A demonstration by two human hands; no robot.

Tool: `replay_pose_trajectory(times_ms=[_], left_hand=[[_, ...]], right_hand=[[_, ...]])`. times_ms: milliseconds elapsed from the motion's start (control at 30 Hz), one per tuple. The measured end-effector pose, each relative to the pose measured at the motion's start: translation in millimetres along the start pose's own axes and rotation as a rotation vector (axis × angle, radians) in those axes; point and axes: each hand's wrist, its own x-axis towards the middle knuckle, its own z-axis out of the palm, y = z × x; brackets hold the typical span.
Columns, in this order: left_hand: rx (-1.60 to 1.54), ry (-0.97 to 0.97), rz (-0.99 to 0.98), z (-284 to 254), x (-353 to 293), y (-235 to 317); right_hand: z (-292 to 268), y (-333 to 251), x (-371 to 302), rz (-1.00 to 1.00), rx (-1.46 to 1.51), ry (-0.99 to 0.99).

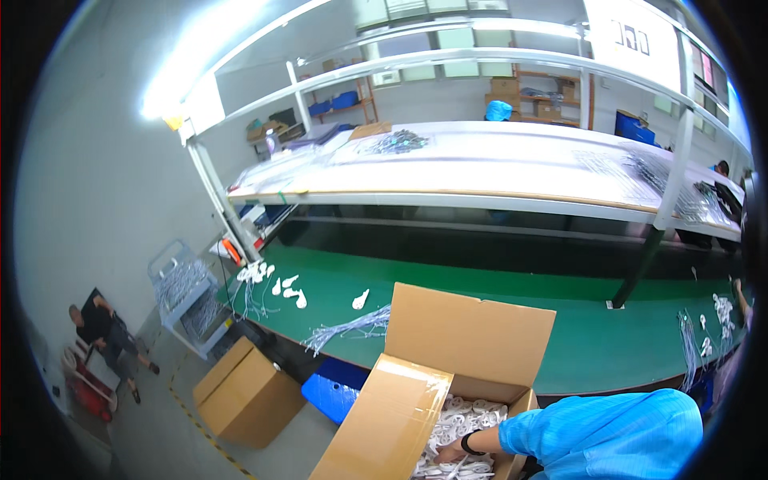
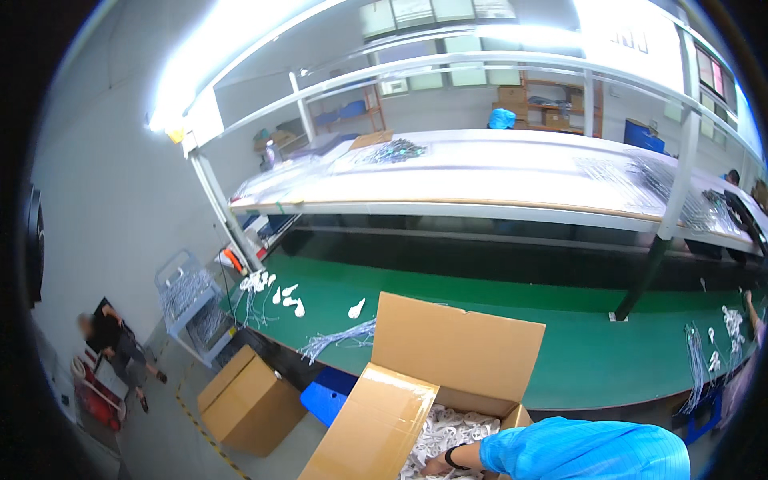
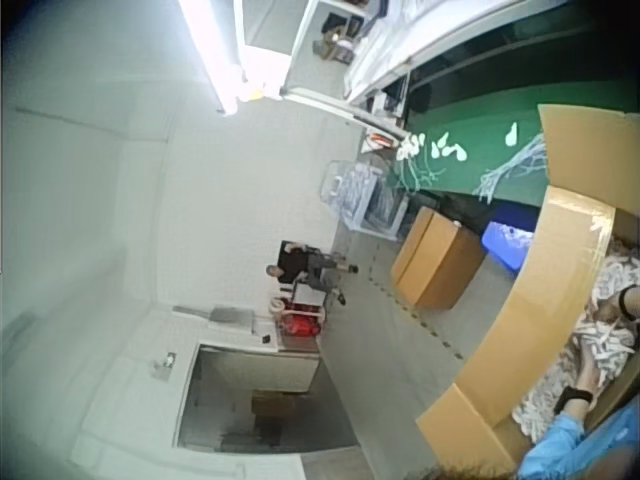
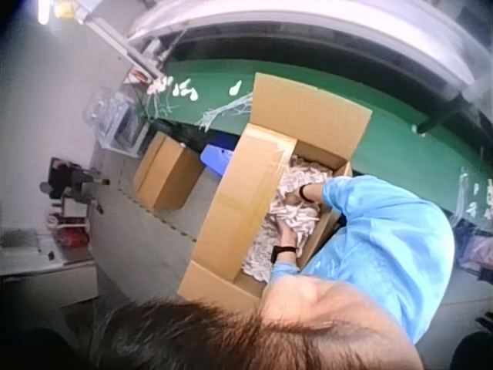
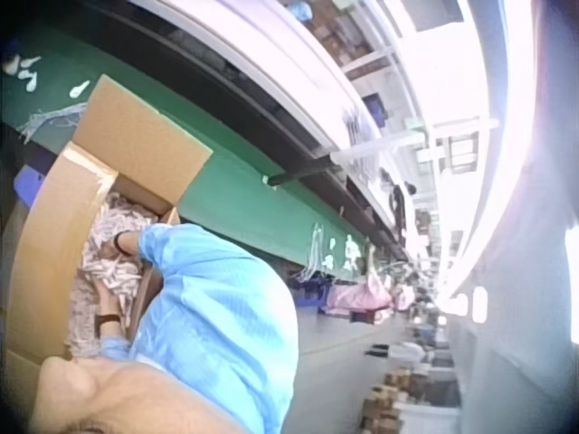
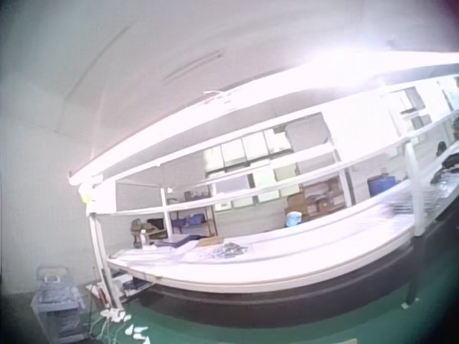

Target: Assembling small white plastic components by threading them onto a wire or cord and placing them in a box.

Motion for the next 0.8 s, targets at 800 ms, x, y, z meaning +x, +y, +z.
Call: replay_pose_trajectory(times_ms=[800], left_hand=[[-0.089, 0.338, 0.328, 32, -116, 36]], right_hand=[[61, -103, -141, -0.393, -0.546, -0.025]])
